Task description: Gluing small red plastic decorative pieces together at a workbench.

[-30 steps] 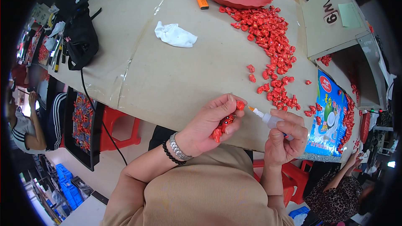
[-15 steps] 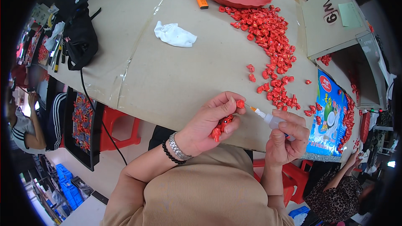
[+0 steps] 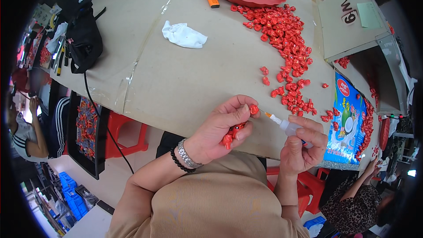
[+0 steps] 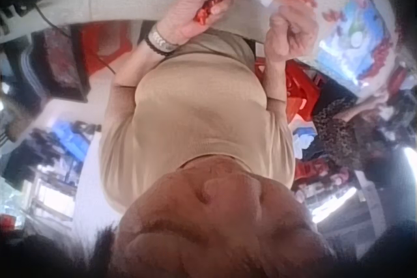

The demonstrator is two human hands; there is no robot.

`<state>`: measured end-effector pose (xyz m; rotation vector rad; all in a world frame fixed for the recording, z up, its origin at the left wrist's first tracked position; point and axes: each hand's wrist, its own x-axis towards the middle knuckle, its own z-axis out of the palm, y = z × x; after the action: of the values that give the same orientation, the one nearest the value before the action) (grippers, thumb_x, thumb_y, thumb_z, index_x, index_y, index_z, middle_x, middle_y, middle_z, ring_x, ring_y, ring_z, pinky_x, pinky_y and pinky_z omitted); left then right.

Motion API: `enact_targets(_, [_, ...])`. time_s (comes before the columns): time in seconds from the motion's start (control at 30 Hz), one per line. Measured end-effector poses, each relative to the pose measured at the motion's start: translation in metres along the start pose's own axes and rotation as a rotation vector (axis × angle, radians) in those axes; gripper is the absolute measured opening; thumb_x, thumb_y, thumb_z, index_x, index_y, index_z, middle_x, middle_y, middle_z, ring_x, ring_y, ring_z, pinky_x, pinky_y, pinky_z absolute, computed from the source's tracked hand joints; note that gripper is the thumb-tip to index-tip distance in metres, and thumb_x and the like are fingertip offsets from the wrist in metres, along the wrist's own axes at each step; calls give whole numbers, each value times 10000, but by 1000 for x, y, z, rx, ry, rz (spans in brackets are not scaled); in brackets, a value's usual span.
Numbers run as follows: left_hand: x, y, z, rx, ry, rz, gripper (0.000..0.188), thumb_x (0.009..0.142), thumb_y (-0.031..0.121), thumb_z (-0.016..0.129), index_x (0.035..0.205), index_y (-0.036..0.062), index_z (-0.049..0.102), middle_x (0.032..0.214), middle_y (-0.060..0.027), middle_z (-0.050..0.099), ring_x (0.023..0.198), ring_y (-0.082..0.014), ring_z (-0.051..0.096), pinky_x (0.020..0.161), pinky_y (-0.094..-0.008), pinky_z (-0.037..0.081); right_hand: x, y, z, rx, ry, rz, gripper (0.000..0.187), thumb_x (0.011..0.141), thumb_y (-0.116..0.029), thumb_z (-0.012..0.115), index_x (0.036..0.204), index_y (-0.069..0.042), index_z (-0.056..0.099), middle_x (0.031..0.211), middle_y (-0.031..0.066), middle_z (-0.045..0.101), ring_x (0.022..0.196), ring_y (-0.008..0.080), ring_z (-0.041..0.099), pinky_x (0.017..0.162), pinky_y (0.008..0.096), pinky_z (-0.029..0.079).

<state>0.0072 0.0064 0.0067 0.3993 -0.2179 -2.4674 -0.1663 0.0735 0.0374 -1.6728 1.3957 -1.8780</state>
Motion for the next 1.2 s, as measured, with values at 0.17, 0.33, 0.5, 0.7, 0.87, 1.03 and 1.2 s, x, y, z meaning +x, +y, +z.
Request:
enact_targets(0.17, [0,-1,3,26,17,19,225,925,175,590,1123,86,533,1008,-31,611,522,-82,452,388,-202,320,-2,2,0,71,49,50,188,838,-99,683,925,-28,532,995,222,615,870,227,630,728,279,480])
enact_targets(0.33, [0,-2,2,35,-12,18,225,916,163,601,1115,83,530,997,-32,602,521,-78,438,383,-201,319,-4,0,-2,52,27,121,200,830,-114,696,944,-42,548,1009,206,636,879,211,611,753,293,486])
enact_targets(0.5, [0,-3,2,24,-3,33,210,914,156,603,1096,79,531,992,-32,599,522,-75,435,379,-199,317,-3,1,-1,21,-1,101,184,828,-108,694,929,-37,558,1004,205,641,871,213,615,767,301,484])
enact_targets(0.7, [1,-3,1,25,-12,45,202,912,147,603,1091,88,530,1018,-26,608,523,-76,431,379,-199,314,-2,3,-1,88,74,79,195,831,-114,687,930,-38,538,976,192,634,859,208,616,755,294,476])
enact_targets(0.87, [0,-4,2,14,-28,80,204,899,110,615,1084,100,531,1047,-24,616,527,-80,426,382,-204,310,-2,5,-1,265,132,249,198,837,-107,674,935,-40,516,963,187,619,856,206,613,739,292,472])
enact_targets(1.03, [1,-5,-1,5,-47,80,218,892,85,618,1088,105,525,1056,-26,619,533,-82,428,395,-204,310,-2,11,1,271,112,206,191,863,-127,654,949,-42,506,952,199,620,605,99,473,519,194,356])
enact_targets(1.2, [1,-5,0,6,-37,78,217,892,82,618,1085,109,522,1056,-25,621,536,-82,434,409,-201,314,-4,9,-1,231,100,239,186,837,-91,665,936,-38,516,965,186,620,846,195,607,702,259,462])
